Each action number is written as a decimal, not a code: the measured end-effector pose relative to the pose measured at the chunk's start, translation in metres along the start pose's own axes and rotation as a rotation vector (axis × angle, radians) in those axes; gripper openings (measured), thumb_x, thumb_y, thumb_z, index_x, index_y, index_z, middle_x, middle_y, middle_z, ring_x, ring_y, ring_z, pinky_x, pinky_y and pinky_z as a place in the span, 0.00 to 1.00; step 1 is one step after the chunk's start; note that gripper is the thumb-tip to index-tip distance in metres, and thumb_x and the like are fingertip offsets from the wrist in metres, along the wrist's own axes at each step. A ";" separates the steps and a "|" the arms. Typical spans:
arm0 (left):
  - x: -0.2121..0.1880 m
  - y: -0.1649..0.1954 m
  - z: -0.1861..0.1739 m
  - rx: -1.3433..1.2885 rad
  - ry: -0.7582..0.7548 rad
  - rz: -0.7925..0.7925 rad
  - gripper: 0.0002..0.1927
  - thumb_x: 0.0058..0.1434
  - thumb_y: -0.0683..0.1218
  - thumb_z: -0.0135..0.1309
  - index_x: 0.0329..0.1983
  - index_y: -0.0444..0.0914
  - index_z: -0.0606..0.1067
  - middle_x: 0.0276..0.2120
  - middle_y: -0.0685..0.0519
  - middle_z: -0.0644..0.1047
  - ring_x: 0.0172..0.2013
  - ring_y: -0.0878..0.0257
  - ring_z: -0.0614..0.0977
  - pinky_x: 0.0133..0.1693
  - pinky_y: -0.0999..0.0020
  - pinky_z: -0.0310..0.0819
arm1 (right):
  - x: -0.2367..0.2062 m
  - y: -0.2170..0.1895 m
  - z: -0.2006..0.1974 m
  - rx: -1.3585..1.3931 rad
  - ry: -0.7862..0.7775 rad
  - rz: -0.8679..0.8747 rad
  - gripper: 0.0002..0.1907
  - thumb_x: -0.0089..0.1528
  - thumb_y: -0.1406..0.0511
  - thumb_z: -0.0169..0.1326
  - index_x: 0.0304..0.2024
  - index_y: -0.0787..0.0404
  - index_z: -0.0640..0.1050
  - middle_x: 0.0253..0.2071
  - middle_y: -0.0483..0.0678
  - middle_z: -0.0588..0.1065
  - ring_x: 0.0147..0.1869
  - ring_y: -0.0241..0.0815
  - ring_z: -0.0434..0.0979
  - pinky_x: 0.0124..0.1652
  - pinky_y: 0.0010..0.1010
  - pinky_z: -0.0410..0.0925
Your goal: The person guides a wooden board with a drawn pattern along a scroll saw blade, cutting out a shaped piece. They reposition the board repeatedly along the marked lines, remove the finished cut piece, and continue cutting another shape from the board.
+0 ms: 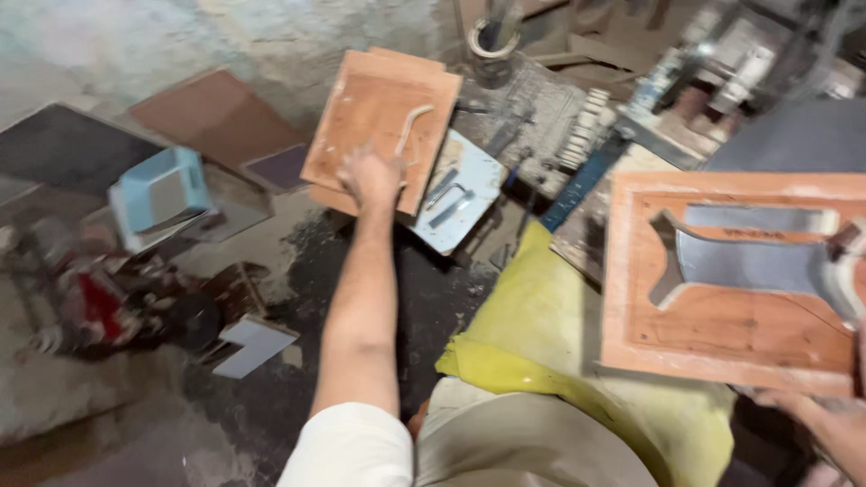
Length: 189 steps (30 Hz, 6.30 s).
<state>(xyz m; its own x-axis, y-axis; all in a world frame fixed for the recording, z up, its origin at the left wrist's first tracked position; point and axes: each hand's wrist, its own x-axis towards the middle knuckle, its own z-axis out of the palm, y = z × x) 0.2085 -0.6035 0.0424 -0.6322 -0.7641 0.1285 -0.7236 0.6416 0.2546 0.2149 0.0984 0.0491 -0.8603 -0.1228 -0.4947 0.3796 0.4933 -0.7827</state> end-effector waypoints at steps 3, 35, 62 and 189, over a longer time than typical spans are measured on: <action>-0.009 0.001 0.010 -0.050 0.050 0.003 0.40 0.50 0.62 0.70 0.58 0.34 0.74 0.55 0.38 0.75 0.57 0.39 0.71 0.56 0.39 0.63 | -0.029 -0.056 0.003 -1.007 0.396 -0.767 0.46 0.41 0.53 0.69 0.56 0.74 0.76 0.58 0.61 0.75 0.61 0.59 0.74 0.61 0.46 0.67; -0.254 0.384 -0.055 -0.766 -0.497 1.054 0.13 0.52 0.46 0.67 0.38 0.35 0.81 0.41 0.45 0.79 0.48 0.48 0.78 0.55 0.50 0.69 | 0.035 -0.277 0.011 -0.029 0.859 -0.686 0.14 0.75 0.67 0.48 0.37 0.66 0.80 0.31 0.49 0.77 0.36 0.37 0.75 0.36 0.27 0.67; -0.264 0.381 -0.056 -0.730 -0.392 1.036 0.07 0.50 0.43 0.65 0.32 0.38 0.83 0.34 0.51 0.80 0.44 0.52 0.78 0.48 0.53 0.68 | 0.027 -0.225 0.018 -0.127 0.802 -0.586 0.19 0.68 0.66 0.69 0.45 0.68 0.70 0.39 0.46 0.77 0.41 0.33 0.74 0.40 0.30 0.71; -0.157 0.223 -0.083 -0.868 -0.829 0.318 0.24 0.68 0.58 0.54 0.30 0.33 0.71 0.22 0.52 0.74 0.23 0.66 0.72 0.25 0.64 0.70 | 0.008 -0.139 0.043 1.284 -0.029 -0.272 0.22 0.72 0.65 0.46 0.66 0.72 0.68 0.63 0.56 0.74 0.68 0.50 0.74 0.69 0.44 0.64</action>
<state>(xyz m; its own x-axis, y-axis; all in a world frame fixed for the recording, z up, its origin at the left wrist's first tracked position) 0.1695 -0.3457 0.1581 -0.9588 -0.1068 -0.2633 -0.2834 0.2923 0.9134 0.1697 -0.0080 0.1374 -0.9588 -0.1137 -0.2603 0.2610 -0.7141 -0.6496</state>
